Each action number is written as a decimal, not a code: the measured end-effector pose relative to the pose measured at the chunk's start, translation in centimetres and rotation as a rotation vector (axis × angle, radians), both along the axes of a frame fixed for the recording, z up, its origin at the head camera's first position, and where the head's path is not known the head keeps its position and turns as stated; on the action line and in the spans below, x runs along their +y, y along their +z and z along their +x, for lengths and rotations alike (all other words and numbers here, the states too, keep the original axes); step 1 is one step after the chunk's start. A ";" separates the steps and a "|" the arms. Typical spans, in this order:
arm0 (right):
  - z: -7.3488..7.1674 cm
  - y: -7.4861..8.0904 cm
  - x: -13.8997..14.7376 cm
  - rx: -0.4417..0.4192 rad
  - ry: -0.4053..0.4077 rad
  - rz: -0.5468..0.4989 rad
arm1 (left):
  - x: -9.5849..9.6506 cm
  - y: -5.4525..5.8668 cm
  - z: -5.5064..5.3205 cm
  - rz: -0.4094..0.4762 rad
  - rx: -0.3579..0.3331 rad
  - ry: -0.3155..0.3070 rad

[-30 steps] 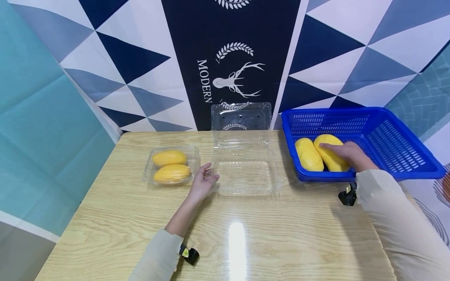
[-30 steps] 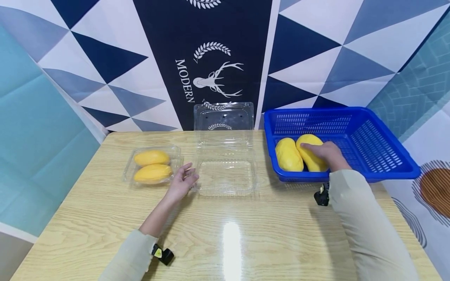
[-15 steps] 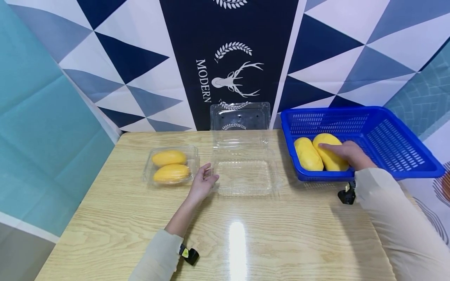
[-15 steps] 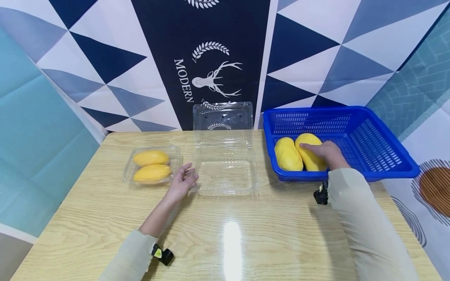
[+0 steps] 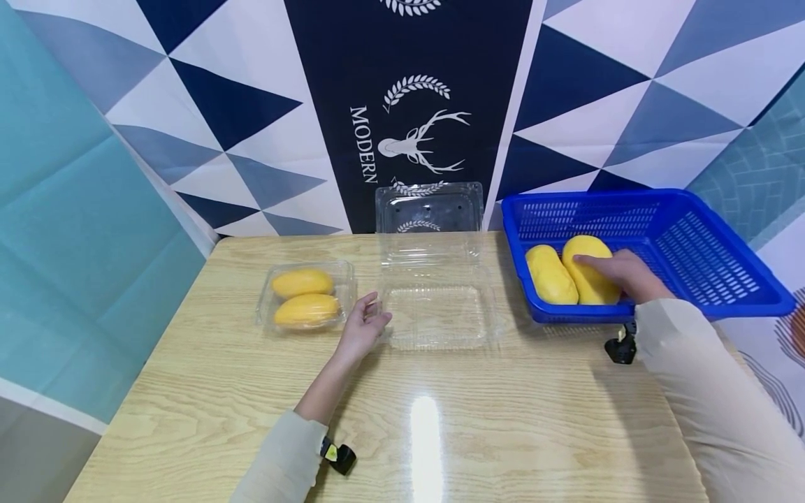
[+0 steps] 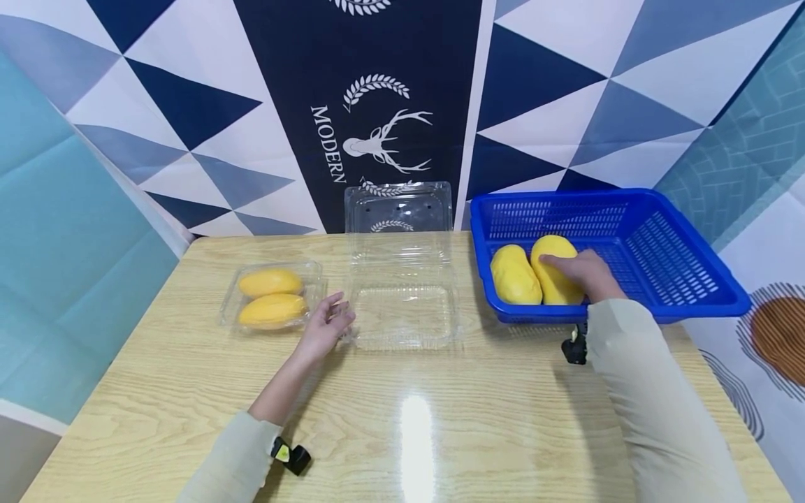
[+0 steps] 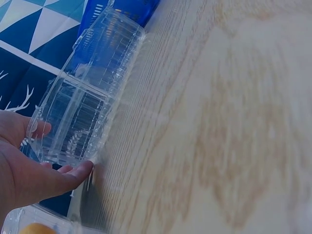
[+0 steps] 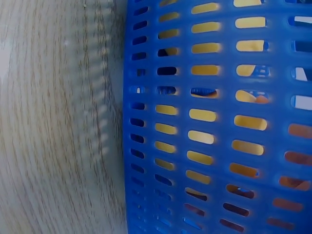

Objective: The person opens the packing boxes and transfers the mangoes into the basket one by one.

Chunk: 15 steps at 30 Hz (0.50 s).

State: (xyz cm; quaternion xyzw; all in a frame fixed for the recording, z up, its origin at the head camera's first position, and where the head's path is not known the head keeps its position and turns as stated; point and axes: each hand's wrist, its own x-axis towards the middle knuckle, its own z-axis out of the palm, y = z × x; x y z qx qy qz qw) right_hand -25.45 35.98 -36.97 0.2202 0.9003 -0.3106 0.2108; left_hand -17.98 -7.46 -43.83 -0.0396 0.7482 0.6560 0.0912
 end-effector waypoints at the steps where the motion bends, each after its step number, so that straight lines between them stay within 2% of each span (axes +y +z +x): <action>1: 0.0 0.0 0.0 0.002 -0.002 0.001 | 0.0 0.0 0.0 0.000 0.001 0.003; 8: 0.1 0.0 0.3 0.020 0.003 0.034 | -0.2 -0.1 0.2 0.001 0.048 0.008; 10: 0.1 0.0 0.4 0.025 -0.001 0.046 | -0.2 -0.1 0.2 0.007 0.040 0.008; 11: 0.1 -0.1 0.5 0.028 -0.001 0.052 | -0.2 0.3 0.4 0.004 0.035 0.002; 15: 0.2 0.1 0.8 0.045 0.009 0.057 | -0.1 0.3 0.3 0.022 -0.003 0.015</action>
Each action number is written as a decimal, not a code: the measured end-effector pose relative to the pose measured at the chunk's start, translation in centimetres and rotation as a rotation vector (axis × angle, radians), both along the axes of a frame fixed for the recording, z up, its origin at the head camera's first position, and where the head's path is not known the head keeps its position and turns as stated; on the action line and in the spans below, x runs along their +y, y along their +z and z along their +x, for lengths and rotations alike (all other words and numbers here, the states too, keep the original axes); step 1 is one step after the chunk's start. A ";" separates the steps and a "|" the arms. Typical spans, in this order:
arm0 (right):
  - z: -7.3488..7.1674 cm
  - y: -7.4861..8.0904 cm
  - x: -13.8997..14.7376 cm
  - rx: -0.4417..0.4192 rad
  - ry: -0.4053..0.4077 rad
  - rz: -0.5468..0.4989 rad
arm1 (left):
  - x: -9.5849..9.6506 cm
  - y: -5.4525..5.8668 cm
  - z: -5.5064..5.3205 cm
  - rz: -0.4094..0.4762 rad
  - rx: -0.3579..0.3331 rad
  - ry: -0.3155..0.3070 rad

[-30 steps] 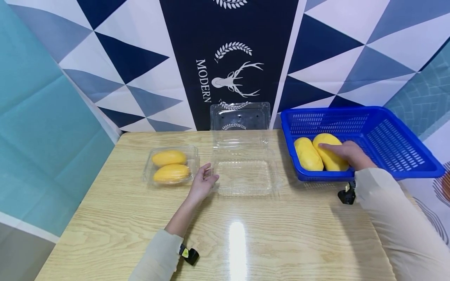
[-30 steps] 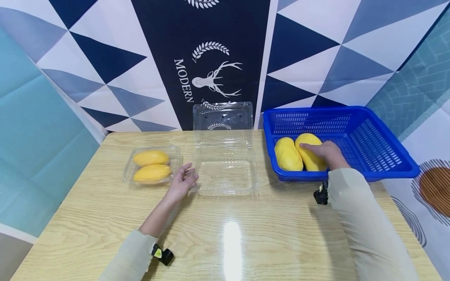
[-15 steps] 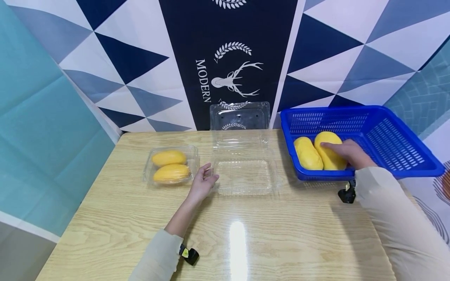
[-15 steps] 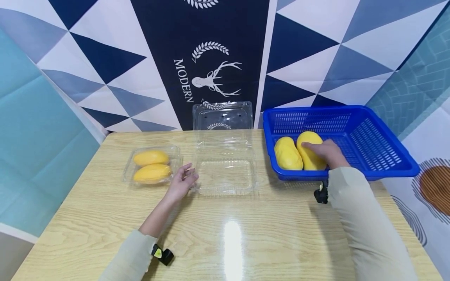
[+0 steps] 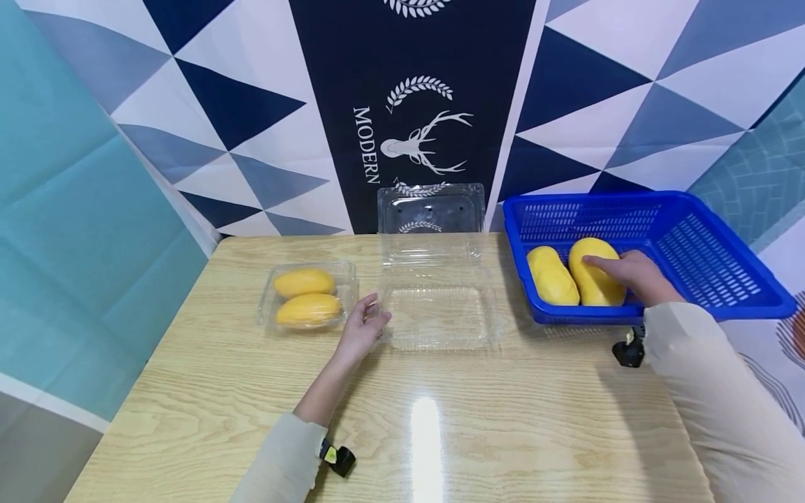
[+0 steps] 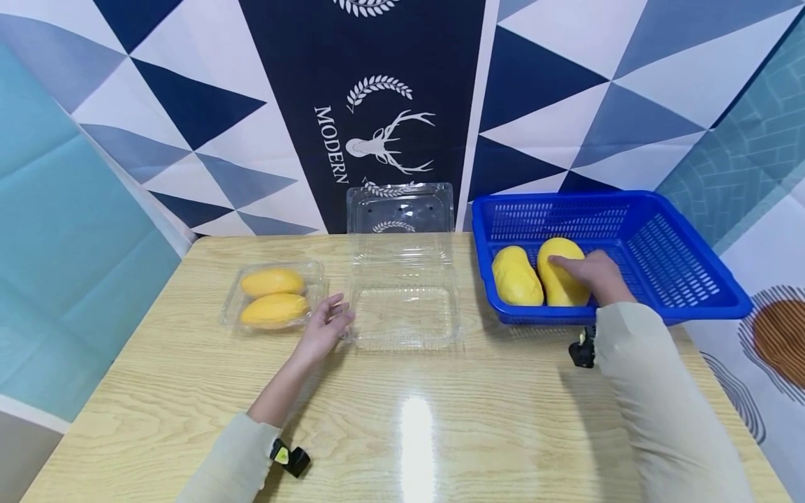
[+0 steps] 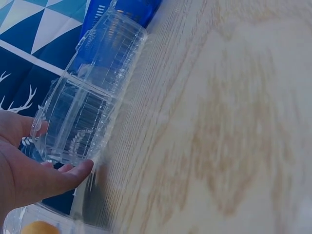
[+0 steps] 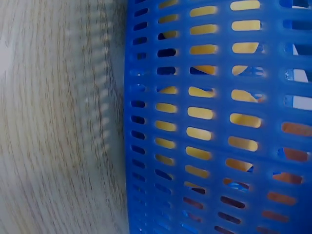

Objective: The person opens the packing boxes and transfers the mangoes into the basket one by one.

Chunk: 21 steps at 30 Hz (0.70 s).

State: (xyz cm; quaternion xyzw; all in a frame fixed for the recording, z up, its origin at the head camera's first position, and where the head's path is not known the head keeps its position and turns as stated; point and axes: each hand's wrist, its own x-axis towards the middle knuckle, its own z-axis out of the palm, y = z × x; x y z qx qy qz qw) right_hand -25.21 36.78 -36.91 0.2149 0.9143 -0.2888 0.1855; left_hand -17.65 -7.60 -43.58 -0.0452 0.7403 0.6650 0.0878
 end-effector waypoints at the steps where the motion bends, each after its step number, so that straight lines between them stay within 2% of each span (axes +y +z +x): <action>1: 0.1 0.1 0.0 0.003 0.003 -0.001 | 0.0 0.0 0.0 -0.002 0.000 0.002; 3: 0.2 0.3 0.1 0.010 0.006 0.000 | -0.1 -0.4 -0.1 -0.003 0.001 0.013; 10: 0.5 0.5 0.5 0.020 -0.002 0.002 | -0.4 -0.4 0.4 -0.021 0.013 -0.008; 21: 0.8 0.8 0.8 0.145 -0.007 0.004 | -0.9 -0.3 1.3 -0.084 0.073 -0.022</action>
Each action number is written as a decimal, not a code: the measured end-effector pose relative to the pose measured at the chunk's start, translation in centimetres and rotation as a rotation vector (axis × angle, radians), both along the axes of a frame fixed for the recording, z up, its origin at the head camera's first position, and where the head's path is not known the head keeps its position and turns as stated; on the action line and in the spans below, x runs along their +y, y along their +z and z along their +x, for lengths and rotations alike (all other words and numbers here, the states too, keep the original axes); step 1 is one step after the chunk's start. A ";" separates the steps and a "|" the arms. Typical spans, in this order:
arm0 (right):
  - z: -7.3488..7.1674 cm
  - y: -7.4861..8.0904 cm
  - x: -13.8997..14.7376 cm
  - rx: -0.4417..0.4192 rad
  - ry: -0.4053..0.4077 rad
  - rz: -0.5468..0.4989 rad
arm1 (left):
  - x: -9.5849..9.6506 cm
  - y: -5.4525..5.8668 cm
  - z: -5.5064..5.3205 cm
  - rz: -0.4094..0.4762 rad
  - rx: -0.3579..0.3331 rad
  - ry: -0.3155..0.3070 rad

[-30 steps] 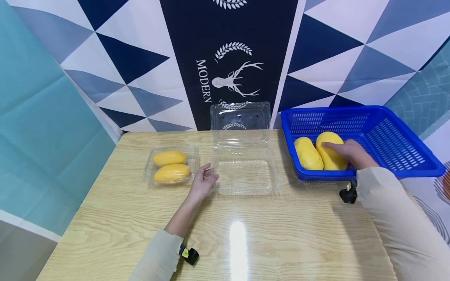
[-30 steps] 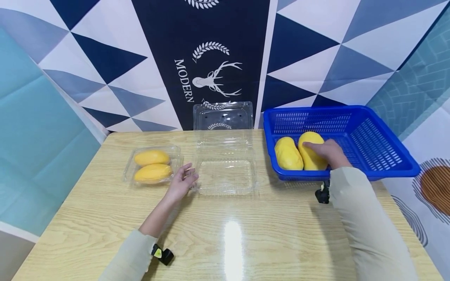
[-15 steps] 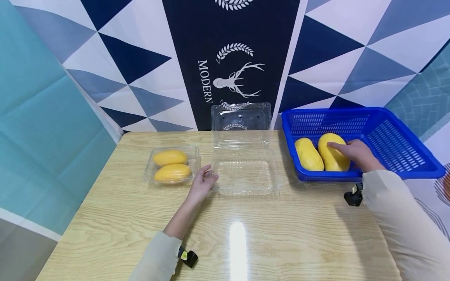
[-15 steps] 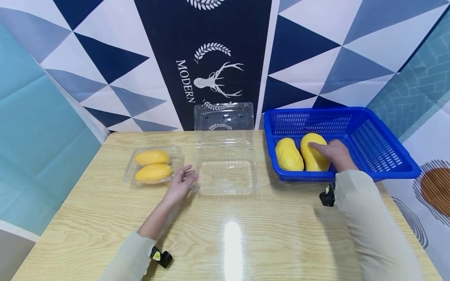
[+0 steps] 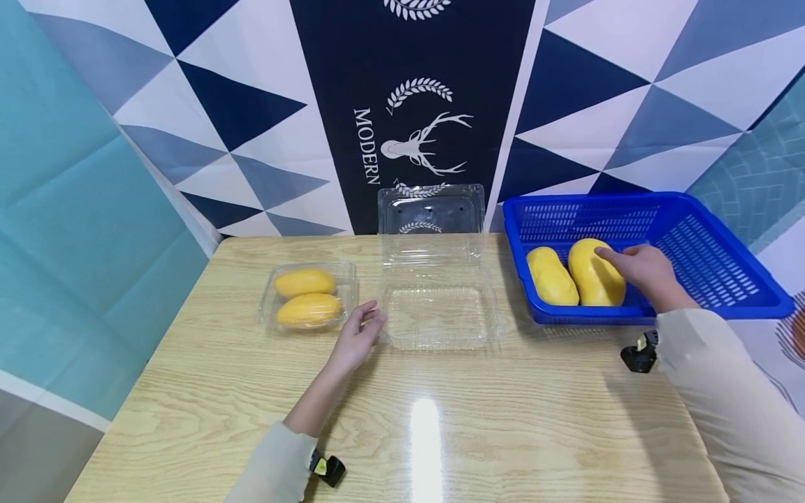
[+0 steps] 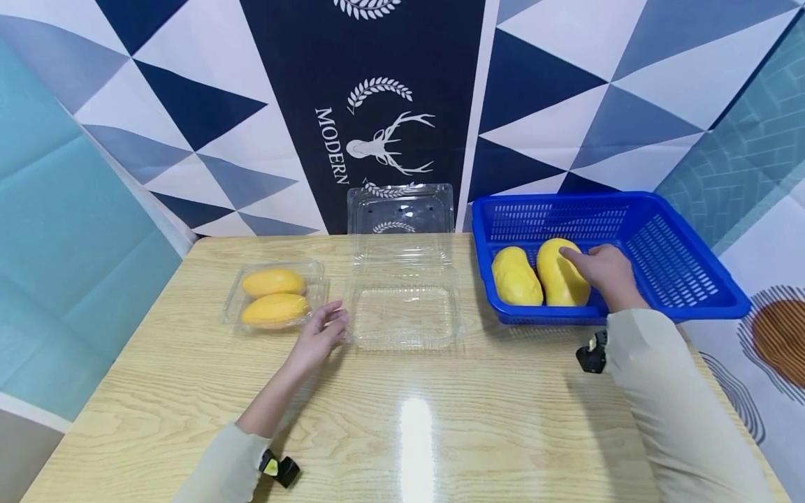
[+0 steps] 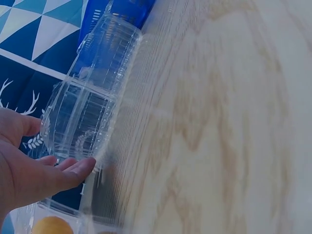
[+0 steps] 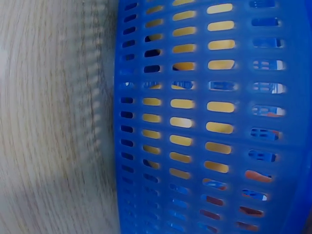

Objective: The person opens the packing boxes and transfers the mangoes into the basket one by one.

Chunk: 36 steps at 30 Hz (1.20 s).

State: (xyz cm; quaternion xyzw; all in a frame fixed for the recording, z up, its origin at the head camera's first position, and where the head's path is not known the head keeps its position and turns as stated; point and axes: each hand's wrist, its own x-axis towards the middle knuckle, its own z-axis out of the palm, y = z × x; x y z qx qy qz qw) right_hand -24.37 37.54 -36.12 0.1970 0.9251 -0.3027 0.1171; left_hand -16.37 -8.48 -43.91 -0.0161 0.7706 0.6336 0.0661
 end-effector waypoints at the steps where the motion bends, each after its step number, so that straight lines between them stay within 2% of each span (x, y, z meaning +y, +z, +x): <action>1: 0.0 0.1 -0.1 0.017 -0.002 0.001 | -0.1 0.0 0.1 -0.003 0.000 -0.001; 12: 0.4 1.1 -1.2 0.106 -0.044 -0.017 | -0.9 0.2 1.0 -0.028 0.010 -0.027; 21: 0.7 1.6 -2.3 0.132 -0.054 -0.053 | -2.1 0.9 2.0 -0.046 -0.009 -0.012; 27: 1.0 2.0 -3.4 0.154 -0.031 -0.081 | -3.0 1.1 2.2 -0.058 0.007 0.006; 36: 1.3 2.6 -5.6 0.201 0.037 -0.146 | -4.5 1.7 3.0 -0.058 0.023 -0.008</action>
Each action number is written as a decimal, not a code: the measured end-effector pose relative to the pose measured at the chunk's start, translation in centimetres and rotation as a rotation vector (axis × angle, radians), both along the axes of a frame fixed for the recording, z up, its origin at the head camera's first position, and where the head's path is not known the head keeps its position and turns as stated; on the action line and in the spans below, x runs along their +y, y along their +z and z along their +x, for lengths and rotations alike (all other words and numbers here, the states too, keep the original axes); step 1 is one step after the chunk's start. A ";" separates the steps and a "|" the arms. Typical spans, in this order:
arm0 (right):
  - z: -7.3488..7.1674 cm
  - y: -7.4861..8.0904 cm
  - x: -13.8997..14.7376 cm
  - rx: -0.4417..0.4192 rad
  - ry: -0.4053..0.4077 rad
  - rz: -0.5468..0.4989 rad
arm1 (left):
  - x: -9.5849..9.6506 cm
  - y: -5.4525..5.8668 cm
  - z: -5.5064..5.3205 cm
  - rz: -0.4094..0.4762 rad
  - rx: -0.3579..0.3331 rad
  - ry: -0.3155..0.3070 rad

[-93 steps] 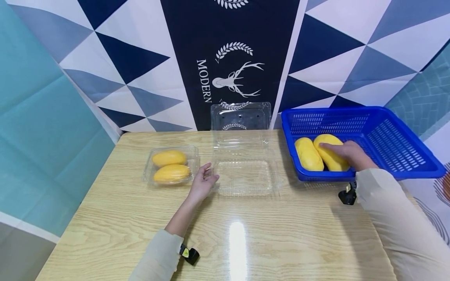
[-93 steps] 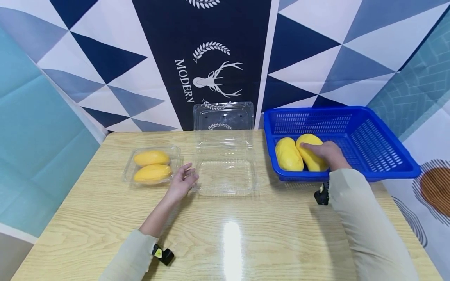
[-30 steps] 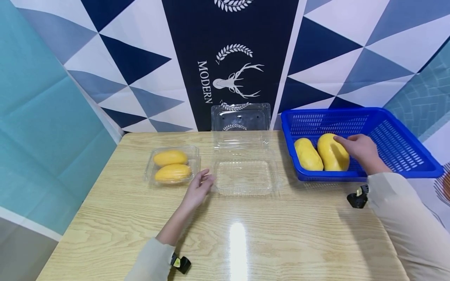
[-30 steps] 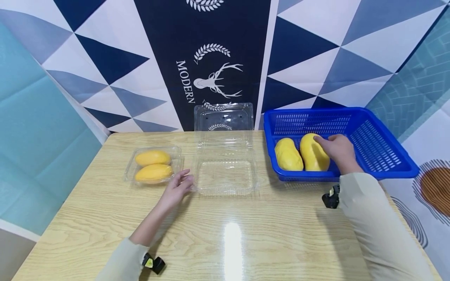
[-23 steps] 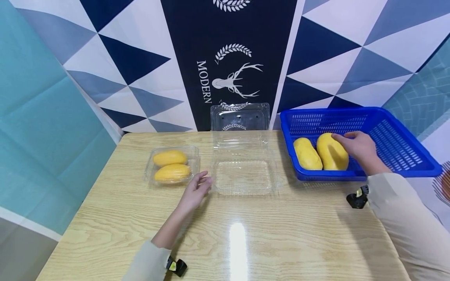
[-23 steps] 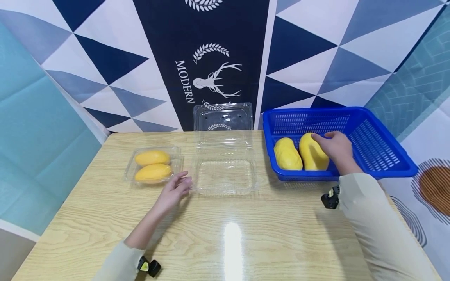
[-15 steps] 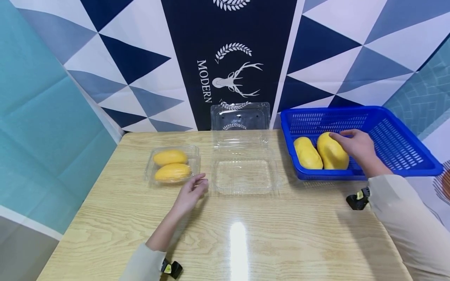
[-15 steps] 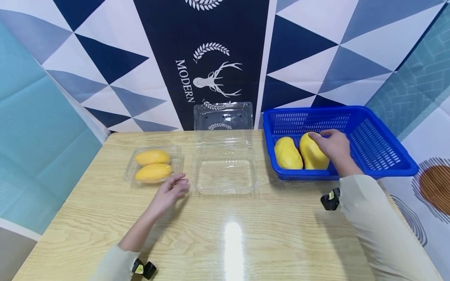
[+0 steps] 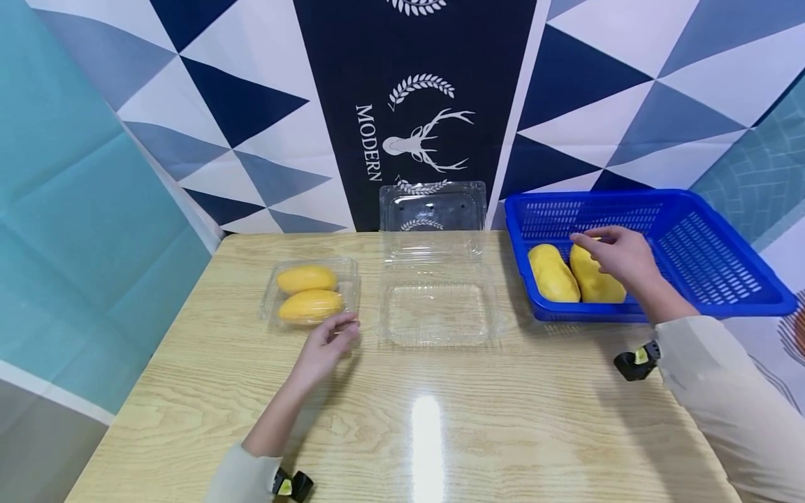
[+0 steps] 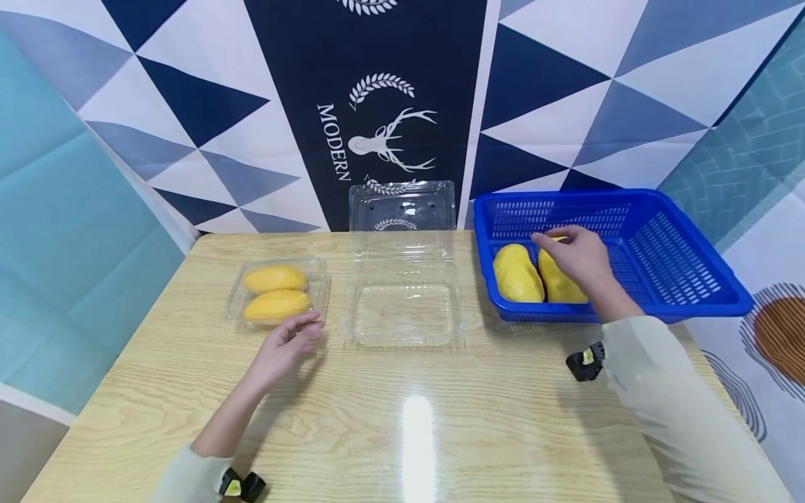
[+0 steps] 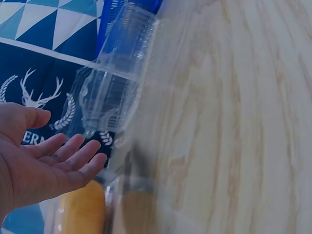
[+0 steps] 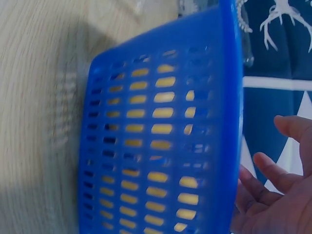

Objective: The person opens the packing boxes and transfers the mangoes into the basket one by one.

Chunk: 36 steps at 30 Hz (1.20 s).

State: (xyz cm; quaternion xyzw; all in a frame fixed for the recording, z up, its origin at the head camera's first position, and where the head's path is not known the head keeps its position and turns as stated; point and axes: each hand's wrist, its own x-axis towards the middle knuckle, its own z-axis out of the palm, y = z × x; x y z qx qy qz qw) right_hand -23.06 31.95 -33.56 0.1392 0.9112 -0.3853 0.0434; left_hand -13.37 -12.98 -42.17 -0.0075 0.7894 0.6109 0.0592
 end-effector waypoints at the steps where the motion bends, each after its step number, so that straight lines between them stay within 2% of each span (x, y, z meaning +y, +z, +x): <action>1: 0.0 0.1 -0.2 0.003 0.012 -0.005 | -0.2 0.2 0.1 -0.002 -0.004 0.002; 9: 0.3 0.8 -2.0 0.027 0.134 -0.045 | -2.6 1.4 0.5 -0.013 -0.008 0.016; 19: 0.6 1.6 -3.7 0.059 0.199 -0.031 | -6.1 2.3 1.3 0.008 0.010 0.015; 27: 0.9 2.1 -5.0 0.063 0.232 -0.052 | -8.7 3.2 1.7 0.048 0.023 0.065; 36: 1.0 2.4 -6.2 0.053 0.255 -0.065 | -10.8 3.8 2.0 0.107 0.063 0.160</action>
